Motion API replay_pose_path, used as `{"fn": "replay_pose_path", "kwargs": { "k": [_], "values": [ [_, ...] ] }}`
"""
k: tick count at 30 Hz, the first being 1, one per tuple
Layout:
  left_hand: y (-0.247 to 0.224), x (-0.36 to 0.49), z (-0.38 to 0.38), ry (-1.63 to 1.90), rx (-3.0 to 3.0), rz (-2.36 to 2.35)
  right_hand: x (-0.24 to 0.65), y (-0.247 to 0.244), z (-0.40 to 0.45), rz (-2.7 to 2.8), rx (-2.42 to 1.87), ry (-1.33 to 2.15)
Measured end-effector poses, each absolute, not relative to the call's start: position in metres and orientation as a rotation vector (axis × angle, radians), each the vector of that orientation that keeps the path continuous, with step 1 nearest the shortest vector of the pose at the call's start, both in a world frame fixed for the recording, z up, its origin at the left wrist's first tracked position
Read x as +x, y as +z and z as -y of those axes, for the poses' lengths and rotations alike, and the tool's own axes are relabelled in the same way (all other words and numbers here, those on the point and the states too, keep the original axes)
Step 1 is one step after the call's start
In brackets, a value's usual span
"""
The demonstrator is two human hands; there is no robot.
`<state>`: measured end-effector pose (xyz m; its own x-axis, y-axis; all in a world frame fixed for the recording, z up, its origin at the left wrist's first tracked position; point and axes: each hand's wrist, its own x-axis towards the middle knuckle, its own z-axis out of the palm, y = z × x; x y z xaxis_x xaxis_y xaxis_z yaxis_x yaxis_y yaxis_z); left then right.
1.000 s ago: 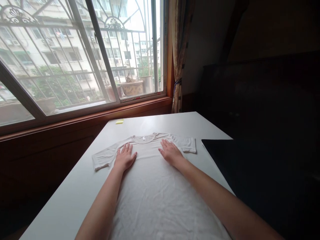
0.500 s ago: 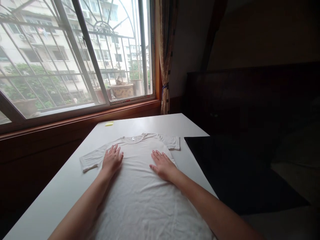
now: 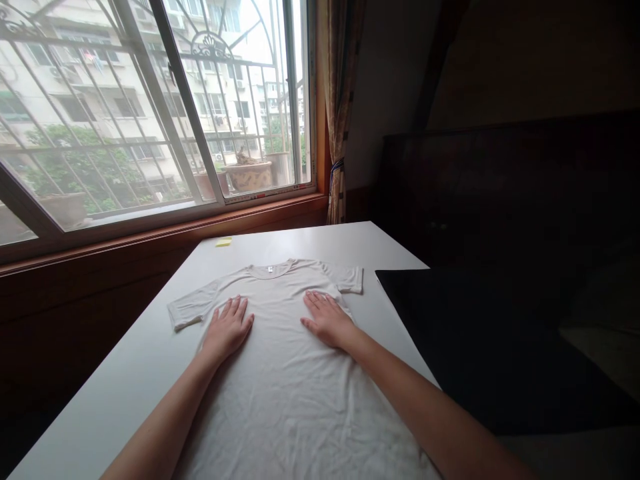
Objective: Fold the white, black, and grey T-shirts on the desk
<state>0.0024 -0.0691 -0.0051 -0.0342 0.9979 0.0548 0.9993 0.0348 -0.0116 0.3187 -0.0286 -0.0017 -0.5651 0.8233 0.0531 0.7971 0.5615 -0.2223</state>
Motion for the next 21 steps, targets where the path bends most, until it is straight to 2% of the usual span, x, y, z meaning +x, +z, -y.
{"fn": "replay_pose_path", "kwargs": {
  "k": [12, 21],
  "values": [
    [-0.009, -0.009, 0.027, -0.098, -2.175, 2.240, 0.309, -0.006, -0.013, 2.626, -1.408, 0.276],
    [-0.006, -0.013, 0.024, -0.271, -2.229, 2.125, 0.310, 0.001, -0.015, 2.590, -1.365, 0.261]
  ]
}}
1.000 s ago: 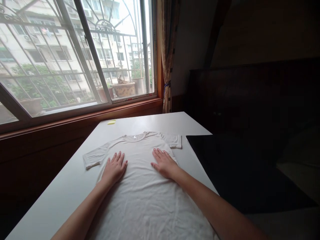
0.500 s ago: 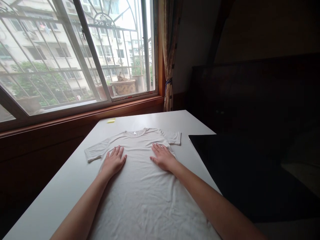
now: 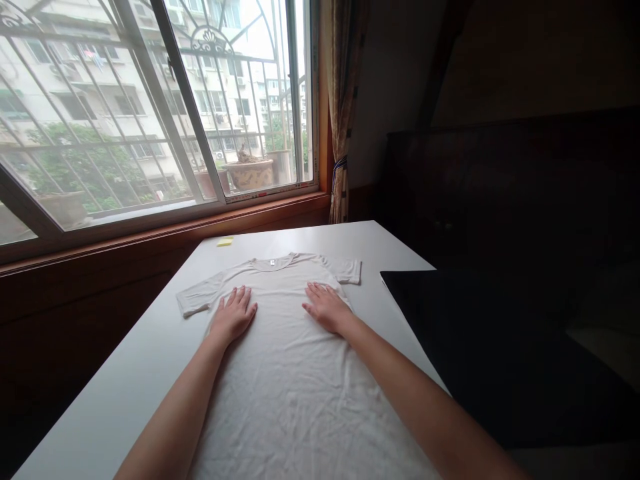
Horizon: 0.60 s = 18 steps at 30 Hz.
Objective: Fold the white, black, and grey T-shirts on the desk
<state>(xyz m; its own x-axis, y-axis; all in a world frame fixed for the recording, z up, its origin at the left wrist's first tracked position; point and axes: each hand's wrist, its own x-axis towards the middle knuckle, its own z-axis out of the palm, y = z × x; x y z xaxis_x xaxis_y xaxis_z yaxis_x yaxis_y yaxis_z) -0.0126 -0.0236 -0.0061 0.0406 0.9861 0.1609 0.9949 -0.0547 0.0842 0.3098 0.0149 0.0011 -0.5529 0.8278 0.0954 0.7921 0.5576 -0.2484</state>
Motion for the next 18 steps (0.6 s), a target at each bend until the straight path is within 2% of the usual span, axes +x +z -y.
{"fn": "replay_pose_path", "kwargs": {
  "k": [7, 13, 18],
  "values": [
    [-0.002, -0.027, 0.082, -0.550, -2.405, 1.706, 0.349, 0.009, 0.051, 2.594, -1.187, 0.251],
    [-0.027, -0.046, 0.172, -0.234, -2.558, 1.673, 0.387, 0.006, 0.134, 2.694, -1.163, 0.384],
    [-0.028, -0.072, 0.229, -0.180, -2.477, 1.670, 0.414, 0.008, 0.172, 2.705, -1.137, 0.465]
  ]
}}
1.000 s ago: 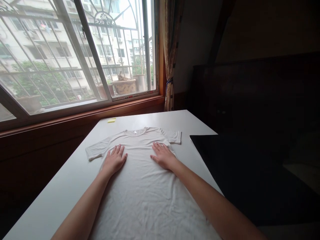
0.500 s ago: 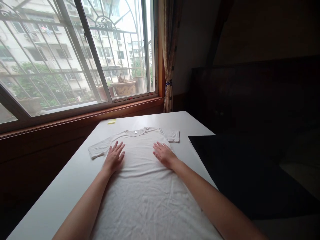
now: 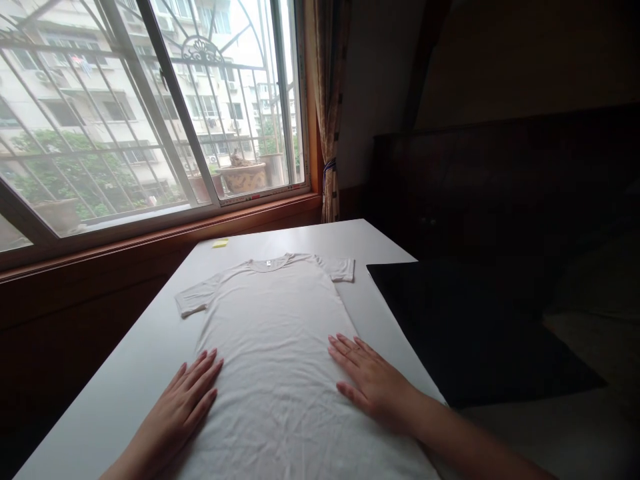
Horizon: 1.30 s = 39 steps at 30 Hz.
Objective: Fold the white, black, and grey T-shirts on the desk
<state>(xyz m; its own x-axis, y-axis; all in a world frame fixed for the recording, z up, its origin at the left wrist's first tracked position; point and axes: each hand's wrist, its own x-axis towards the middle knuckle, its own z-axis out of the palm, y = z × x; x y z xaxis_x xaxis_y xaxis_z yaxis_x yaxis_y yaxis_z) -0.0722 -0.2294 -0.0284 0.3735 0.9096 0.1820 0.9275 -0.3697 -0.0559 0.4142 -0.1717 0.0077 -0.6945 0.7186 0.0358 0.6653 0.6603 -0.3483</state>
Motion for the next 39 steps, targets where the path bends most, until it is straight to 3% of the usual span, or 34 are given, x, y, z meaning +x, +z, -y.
{"fn": "replay_pose_path", "kwargs": {
  "k": [12, 27, 39],
  "values": [
    [-0.025, -0.093, 0.250, -0.238, -2.420, 1.707, 0.428, -0.008, 0.171, 2.598, -1.188, 0.315],
    [-0.022, -0.116, 0.118, -0.270, -2.388, 1.996, 0.400, -0.014, 0.069, 2.346, -1.632, 0.181],
    [-0.018, -0.127, 0.075, -0.186, -2.316, 2.096, 0.389, -0.016, -0.003, 2.345, -1.770, 0.241]
  ]
}}
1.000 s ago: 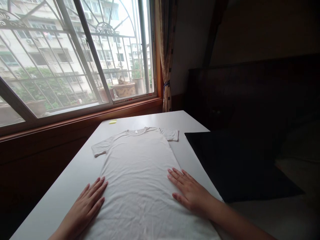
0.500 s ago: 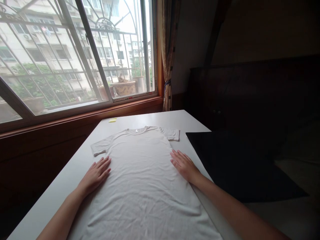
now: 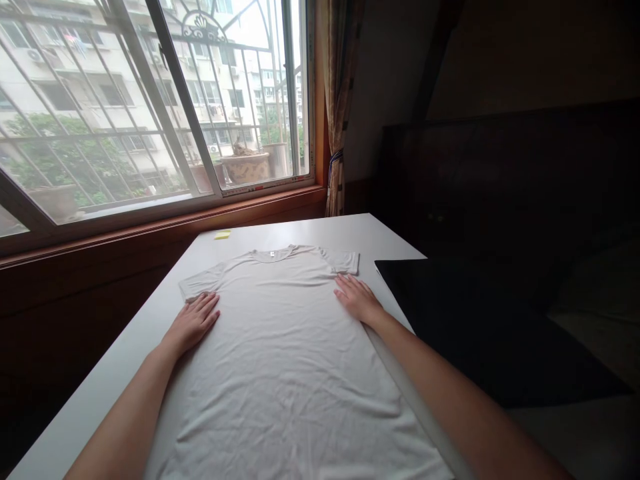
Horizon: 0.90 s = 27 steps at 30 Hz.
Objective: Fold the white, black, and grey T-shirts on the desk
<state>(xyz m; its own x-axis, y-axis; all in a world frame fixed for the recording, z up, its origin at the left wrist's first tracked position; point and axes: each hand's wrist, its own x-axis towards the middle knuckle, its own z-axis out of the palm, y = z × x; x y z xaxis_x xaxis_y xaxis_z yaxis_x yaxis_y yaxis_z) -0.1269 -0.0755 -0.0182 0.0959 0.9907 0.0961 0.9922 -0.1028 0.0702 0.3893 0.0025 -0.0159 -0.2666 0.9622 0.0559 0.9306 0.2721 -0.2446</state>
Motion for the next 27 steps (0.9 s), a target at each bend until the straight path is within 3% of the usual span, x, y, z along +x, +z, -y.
{"fn": "replay_pose_path", "kwargs": {
  "k": [14, 27],
  "values": [
    [-0.022, -0.139, 0.062, -0.262, -2.313, 2.024, 0.387, -0.009, -0.024, 2.357, -1.742, 0.249],
    [-0.010, -0.118, 0.175, -0.150, -2.524, 1.825, 0.405, -0.003, 0.050, 2.459, -1.652, 0.300]
  ]
}}
